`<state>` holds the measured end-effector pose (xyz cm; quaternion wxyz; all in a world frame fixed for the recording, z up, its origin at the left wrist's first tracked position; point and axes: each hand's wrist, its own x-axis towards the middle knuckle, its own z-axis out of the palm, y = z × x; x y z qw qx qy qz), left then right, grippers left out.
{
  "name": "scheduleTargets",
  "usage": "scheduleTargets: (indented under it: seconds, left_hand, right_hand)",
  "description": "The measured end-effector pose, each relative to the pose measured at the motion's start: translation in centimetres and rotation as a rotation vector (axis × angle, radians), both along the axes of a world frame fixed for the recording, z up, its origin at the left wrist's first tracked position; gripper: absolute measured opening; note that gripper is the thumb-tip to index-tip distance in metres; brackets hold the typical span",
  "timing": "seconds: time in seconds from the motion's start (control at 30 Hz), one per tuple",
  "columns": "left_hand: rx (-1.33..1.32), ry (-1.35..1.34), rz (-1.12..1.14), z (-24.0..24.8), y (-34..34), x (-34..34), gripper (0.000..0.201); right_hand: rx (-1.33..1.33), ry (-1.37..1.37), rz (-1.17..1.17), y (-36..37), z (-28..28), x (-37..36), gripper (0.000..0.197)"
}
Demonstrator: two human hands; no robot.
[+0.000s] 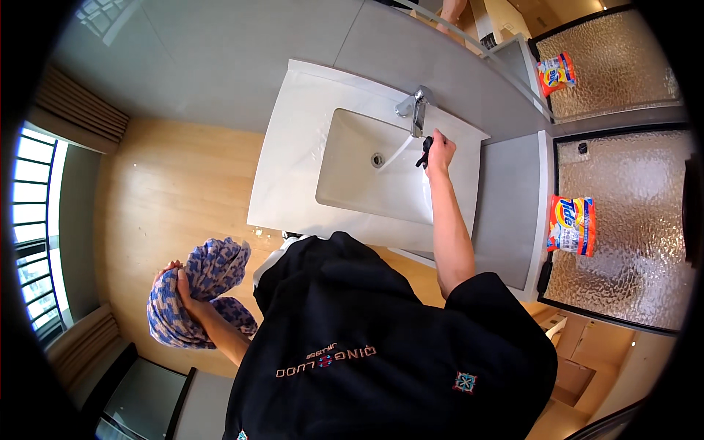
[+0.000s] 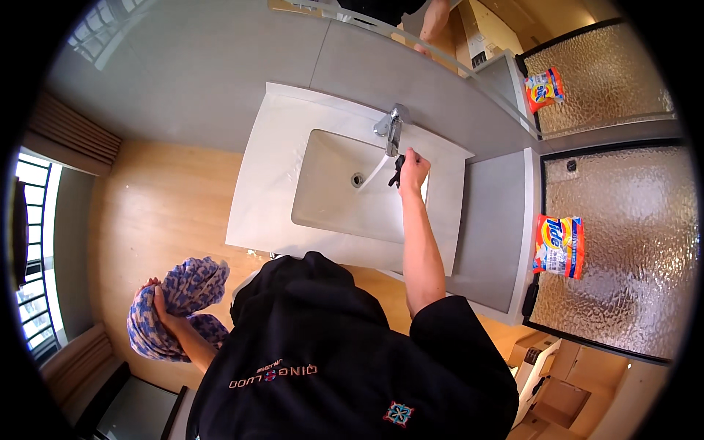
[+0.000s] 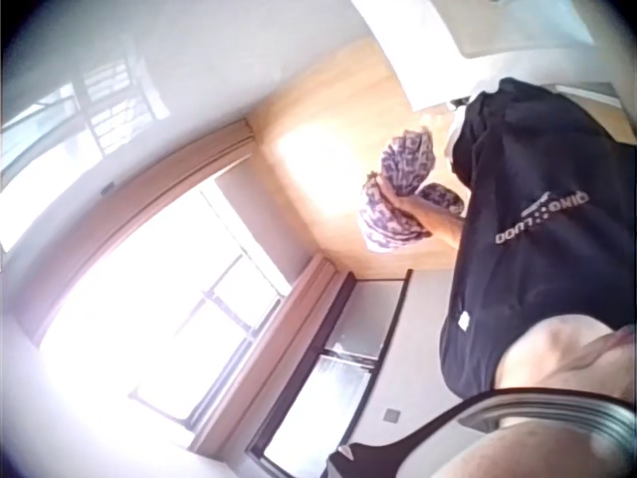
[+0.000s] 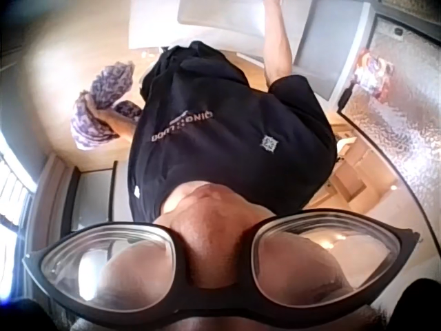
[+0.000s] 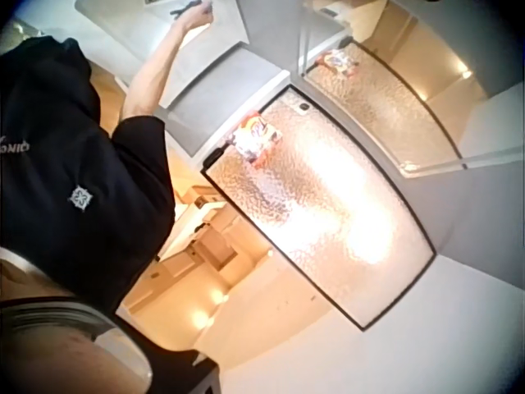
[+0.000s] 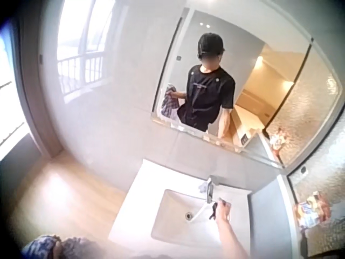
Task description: The person rinses a purple cloth and a patterned towel under a sink faucet, flattening the cloth on the counter and wringing out the towel repeatedly.
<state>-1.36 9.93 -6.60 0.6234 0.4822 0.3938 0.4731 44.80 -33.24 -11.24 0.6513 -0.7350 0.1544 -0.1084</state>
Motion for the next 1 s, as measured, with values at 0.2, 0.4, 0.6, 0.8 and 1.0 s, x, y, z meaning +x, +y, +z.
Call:
scheduleTargets:
  seconds: [0.2, 0.4, 0.6, 0.8, 1.0]
  left_hand:
    - [0.012, 0.018, 0.029, -0.6, 0.6, -0.8, 0.039]
    - [-0.01, 0.049, 0.008, -0.8, 0.5, -0.6, 0.041]
    - [0.057, 0.042, 0.009, 0.1, 0.5, 0.1, 0.038]
    - [0.027, -0.001, -0.052, 0.4, 0.4, 0.2, 0.036]
    - [0.018, -0.088, -0.24, 1.7, 1.0, 0.1, 0.033]
  right_hand:
    - [-0.594, 0.016, 0.157, 0.4, 4.8, 2.9, 0.034]
    - [-0.971, -0.093, 0.229, 2.4, 7.2, 4.5, 0.046]
    - [-0.919, -0.036, 0.22, 2.7, 5.3, 3.4, 0.043]
    - [-0.933, -0.091, 0.318, 2.7, 5.0, 2.1, 0.049]
    - [-0.811, -0.149, 0.155, 3.7, 5.8, -0.2, 0.031]
